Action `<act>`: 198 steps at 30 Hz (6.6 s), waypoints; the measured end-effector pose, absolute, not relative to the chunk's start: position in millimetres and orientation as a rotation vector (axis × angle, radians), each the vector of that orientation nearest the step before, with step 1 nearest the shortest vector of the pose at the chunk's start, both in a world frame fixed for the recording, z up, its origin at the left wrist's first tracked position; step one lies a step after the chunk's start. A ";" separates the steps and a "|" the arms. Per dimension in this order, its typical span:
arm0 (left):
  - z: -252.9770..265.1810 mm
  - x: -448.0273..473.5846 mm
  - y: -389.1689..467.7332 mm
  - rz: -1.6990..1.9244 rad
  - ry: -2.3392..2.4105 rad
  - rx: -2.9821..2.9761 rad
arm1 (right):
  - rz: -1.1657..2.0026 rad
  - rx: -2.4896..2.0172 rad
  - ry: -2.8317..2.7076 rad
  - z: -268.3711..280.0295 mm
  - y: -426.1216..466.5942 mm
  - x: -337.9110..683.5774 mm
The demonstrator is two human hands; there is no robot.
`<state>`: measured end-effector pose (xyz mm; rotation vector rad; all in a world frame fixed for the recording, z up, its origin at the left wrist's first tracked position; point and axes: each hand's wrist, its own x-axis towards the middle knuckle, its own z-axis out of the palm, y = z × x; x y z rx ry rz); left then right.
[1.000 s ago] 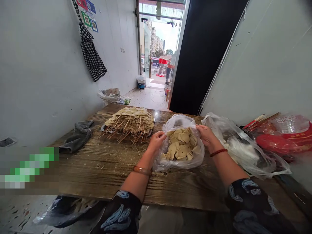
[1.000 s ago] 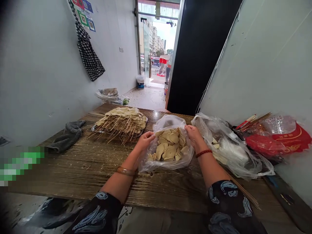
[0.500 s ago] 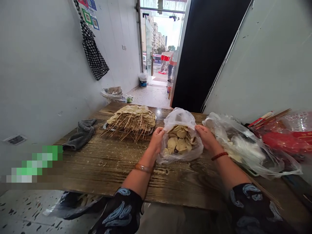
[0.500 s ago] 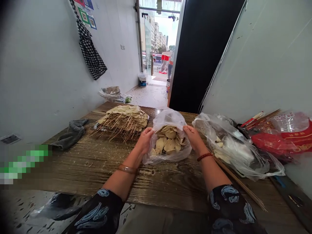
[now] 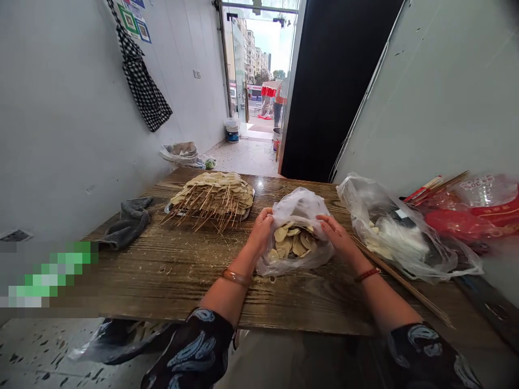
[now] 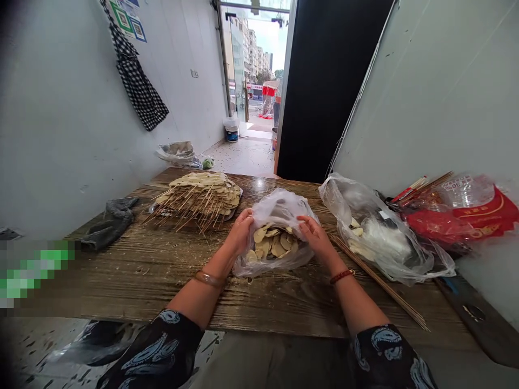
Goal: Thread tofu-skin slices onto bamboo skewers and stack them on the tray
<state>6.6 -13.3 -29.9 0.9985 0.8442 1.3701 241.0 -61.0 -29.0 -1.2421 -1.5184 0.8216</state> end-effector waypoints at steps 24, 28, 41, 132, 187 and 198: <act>-22.1 2.5 -26.0 1.045 0.807 1.291 | 1.043 -1.223 -1.934 30.5 -46.4 242.8; -26.1 4.7 -26.0 1.020 0.888 1.321 | 0.892 -1.383 -1.792 22.7 -41.9 237.6; -17.4 1.3 -20.6 1.451 1.008 1.577 | 0.487 -1.340 -1.451 22.0 0.0 218.4; -30.7 -5.5 -218.0 1.295 0.966 1.595 | 0.601 -1.555 -1.344 -54.0 -277.7 153.3; -8.2 -49.8 -219.0 1.563 0.913 0.712 | -0.413 -2.083 -1.760 -73.3 -201.7 339.5; -5.5 -35.8 -217.7 1.558 0.904 0.701 | -0.408 -1.845 -1.639 -57.5 -208.5 314.0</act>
